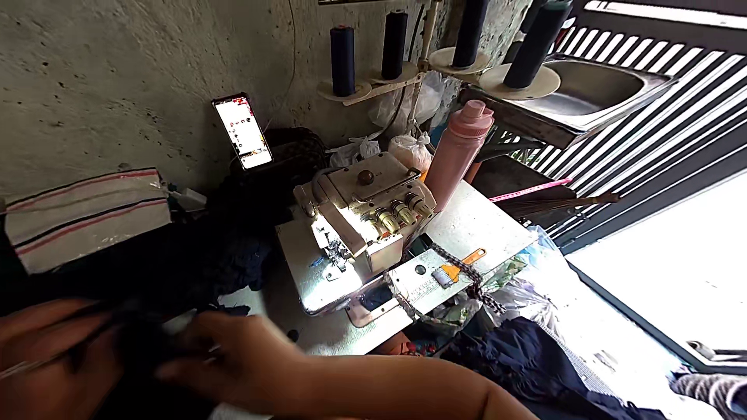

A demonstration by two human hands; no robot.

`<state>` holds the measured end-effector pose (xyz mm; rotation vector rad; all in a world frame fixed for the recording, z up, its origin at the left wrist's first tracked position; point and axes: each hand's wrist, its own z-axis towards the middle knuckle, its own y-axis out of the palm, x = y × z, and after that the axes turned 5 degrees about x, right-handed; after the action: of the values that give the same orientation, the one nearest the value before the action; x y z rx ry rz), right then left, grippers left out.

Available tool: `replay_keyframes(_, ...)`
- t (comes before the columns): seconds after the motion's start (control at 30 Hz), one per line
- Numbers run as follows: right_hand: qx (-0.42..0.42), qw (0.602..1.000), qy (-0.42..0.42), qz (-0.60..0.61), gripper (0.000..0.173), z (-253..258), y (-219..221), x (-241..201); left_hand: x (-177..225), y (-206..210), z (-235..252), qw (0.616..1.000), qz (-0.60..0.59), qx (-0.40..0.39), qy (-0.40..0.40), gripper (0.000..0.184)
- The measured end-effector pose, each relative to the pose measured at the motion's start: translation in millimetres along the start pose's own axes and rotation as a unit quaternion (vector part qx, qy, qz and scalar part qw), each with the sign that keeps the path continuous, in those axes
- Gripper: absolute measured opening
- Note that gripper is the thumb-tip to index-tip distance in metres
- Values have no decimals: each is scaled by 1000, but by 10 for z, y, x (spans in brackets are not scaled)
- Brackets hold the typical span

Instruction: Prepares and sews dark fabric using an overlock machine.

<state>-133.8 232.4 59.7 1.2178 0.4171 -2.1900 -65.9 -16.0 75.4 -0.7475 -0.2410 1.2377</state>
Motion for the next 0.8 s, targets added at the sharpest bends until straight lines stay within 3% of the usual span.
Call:
replay_keyframes(0.1, 67, 992, 97, -39, 22, -497, -619, 439, 636, 972, 520, 997, -67, -28, 4, 25)
replay_keyframes(0.23, 183, 949, 253, -36, 23, -1415, -1033, 898, 1370, 1864, 402, 969, -239, -67, -9, 31)
replay_keyframes(0.37, 172, 949, 259, -47, 21, -1585, -1231, 920, 1463, 1892, 361, 954, -284, -83, -54, 27)
replay_keyframes(0.5, 199, 961, 132, -138, 28, -1276, -1422, 836, 1438, 1849, 390, 955, -282, -78, -52, 22)
replay_keyframes(0.6, 214, 936, 63, -272, 31, -946, -1519, 784, 1431, 1837, 390, 963, -262, -64, -26, 21)
replay_keyframes(0.7, 158, 901, 85, -395, 34, -728, -1518, 687, 1431, 1833, 387, 969, -241, -52, 3, 22)
replay_keyframes(0.8, 93, 891, 113, -431, 31, -683, -1519, 608, 1431, 1832, 373, 969, -241, -48, 8, 22)
